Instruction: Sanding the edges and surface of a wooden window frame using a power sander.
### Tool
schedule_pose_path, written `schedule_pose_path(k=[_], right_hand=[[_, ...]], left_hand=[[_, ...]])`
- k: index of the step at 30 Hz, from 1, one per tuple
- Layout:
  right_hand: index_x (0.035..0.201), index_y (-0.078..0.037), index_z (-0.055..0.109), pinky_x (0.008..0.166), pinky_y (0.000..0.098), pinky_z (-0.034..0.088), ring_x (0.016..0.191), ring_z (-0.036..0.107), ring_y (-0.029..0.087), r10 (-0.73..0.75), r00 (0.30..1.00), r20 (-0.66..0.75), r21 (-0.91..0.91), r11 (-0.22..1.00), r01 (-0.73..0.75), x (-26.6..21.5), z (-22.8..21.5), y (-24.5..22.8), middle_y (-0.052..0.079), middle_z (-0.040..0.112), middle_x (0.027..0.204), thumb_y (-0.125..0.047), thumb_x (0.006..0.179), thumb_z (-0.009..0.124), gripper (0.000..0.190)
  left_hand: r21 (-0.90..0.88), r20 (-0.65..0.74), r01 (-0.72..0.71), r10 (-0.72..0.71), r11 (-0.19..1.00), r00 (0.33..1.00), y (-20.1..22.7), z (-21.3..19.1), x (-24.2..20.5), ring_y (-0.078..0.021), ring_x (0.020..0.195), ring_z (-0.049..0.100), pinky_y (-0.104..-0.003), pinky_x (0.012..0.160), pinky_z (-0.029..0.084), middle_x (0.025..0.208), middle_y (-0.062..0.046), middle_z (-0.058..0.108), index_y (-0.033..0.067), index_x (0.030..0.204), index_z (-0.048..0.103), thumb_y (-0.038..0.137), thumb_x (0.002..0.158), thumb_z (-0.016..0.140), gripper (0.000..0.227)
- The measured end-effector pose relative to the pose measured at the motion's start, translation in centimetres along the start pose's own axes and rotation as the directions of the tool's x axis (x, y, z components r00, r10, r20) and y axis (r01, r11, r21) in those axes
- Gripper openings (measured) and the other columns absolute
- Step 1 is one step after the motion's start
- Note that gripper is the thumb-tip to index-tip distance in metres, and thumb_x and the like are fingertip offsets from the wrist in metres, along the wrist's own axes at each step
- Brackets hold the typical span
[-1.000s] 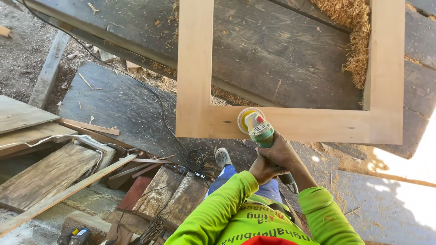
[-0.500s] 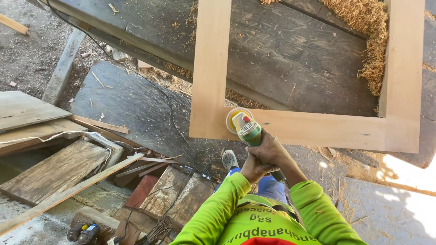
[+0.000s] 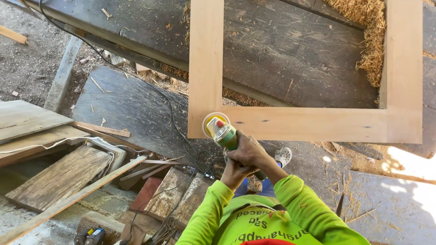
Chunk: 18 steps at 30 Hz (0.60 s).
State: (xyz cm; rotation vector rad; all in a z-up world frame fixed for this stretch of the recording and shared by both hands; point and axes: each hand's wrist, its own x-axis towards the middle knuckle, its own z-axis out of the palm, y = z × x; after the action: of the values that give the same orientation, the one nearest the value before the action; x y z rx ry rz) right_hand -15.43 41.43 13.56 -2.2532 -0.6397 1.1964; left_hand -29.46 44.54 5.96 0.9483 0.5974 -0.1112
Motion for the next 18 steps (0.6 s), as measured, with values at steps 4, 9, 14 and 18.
schedule_pose_path(k=[4,9,14,18], right_hand=[[0.133,-0.003,0.054,0.093,0.0481,0.055,0.104,0.071,0.041,0.005,1.000,0.001,0.017,1.000,-0.005,-0.5,0.7,0.5,0.026,0.073,0.108,-0.037,0.069,0.080,0.077],[0.128,-0.002,0.057,0.092,0.0487,0.055,0.105,0.071,0.041,0.038,0.997,-0.069,0.057,0.998,-0.034,-1.7,-0.4,1.6,0.025,0.073,0.110,-0.038,0.068,0.083,0.074],[0.132,-0.004,0.056,0.093,0.0487,0.055,0.107,0.070,0.042,0.129,0.987,-0.092,0.084,0.989,-0.121,-3.2,-1.5,3.5,0.025,0.073,0.112,-0.035,0.068,0.082,0.076],[0.132,-0.003,0.056,0.096,0.0471,0.056,0.109,0.071,0.041,0.183,0.978,-0.105,0.076,0.982,-0.175,-4.6,-2.4,5.4,0.025,0.074,0.113,-0.036,0.068,0.083,0.076]], left_hand=[[-0.001,-0.016,-0.045,0.045,0.999,0.999,0.5,0.4,-0.9,-0.0162,0.087,0.065,-0.029,0.068,0.057,0.107,-0.012,0.067,0.0017,0.135,0.048,0.007,0.077,0.090,0.072],[0.070,0.070,-0.122,0.117,0.990,0.991,0.8,2.1,-0.9,-0.0107,0.102,0.069,-0.028,0.086,0.060,0.116,-0.004,0.070,0.0038,0.131,0.053,0.010,0.078,0.089,0.064],[0.109,0.111,-0.037,0.024,0.993,0.994,-1.8,3.9,-0.1,-0.0121,0.086,0.064,-0.028,0.071,0.055,0.103,-0.005,0.068,0.0038,0.129,0.054,0.010,0.079,0.089,0.062],[0.106,0.180,0.015,-0.034,0.994,0.983,-4.3,5.3,0.4,-0.0132,0.080,0.061,-0.029,0.066,0.052,0.097,-0.006,0.066,0.0022,0.130,0.054,0.010,0.081,0.089,0.061]])
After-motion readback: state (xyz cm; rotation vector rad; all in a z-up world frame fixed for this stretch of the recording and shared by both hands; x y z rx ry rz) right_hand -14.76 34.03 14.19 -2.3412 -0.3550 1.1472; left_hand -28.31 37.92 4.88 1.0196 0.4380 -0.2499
